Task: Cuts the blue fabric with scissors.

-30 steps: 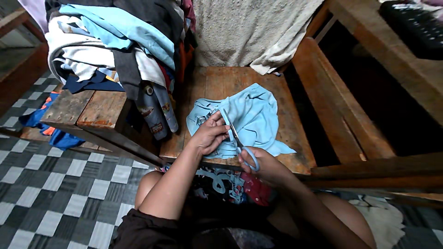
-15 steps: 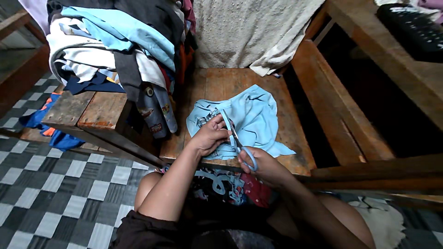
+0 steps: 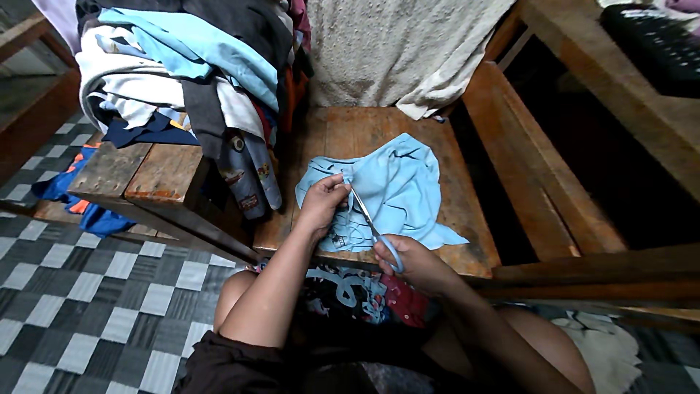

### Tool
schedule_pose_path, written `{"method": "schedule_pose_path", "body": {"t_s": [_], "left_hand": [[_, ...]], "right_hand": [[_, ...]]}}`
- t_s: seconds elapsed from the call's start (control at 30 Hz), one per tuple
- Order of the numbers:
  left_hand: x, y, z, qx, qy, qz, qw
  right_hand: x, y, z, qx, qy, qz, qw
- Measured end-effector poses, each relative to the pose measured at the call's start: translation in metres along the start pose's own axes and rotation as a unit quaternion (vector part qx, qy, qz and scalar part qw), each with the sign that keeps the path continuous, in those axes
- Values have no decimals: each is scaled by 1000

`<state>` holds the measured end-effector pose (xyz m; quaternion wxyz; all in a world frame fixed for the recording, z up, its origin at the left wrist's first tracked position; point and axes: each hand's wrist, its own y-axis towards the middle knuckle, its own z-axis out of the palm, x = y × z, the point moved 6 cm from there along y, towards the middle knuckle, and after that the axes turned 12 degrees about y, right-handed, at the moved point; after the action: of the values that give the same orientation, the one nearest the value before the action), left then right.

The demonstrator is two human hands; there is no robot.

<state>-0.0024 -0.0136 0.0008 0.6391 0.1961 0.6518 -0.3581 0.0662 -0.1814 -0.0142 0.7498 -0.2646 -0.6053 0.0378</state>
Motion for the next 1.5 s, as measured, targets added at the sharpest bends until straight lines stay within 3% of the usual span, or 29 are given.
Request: {"method": "schedule_pose_path", "body": {"t_s": [0.23,0.5,0.67,0.8,1.03,1.23,1.33,1.43,1.5], "left_hand": [[6,-8,15,43,-85,-44,994],[7,-12,21,68,-103,-42,991],[5,-14,21,75,-110,-45,990],[11,-8,16,148,-139,-63,977],[21,5,23,183,-79,-155,967],[17,19,24,130,16,-103,986],[6,20,16,76,-31,-73,994],[-15,9,18,68,-81,-42,993],[-33,-5,30,97,-93,-7,991]], "right_hand": [[3,-1,2,9,39,-24,999],[6,-1,3,11,68,-41,997],[6,-1,0,-6,23,-36,999],[6,-5,-4,2,-28,-33,999],[-5,-21,4,108,-163,19,980],[-20,-48,-20,182,-145,46,972],[-25,-56,-40,103,11,-49,993],[-15,-54,-49,-107,17,-118,987],[-7,-43,-49,-240,-8,-135,961]]}}
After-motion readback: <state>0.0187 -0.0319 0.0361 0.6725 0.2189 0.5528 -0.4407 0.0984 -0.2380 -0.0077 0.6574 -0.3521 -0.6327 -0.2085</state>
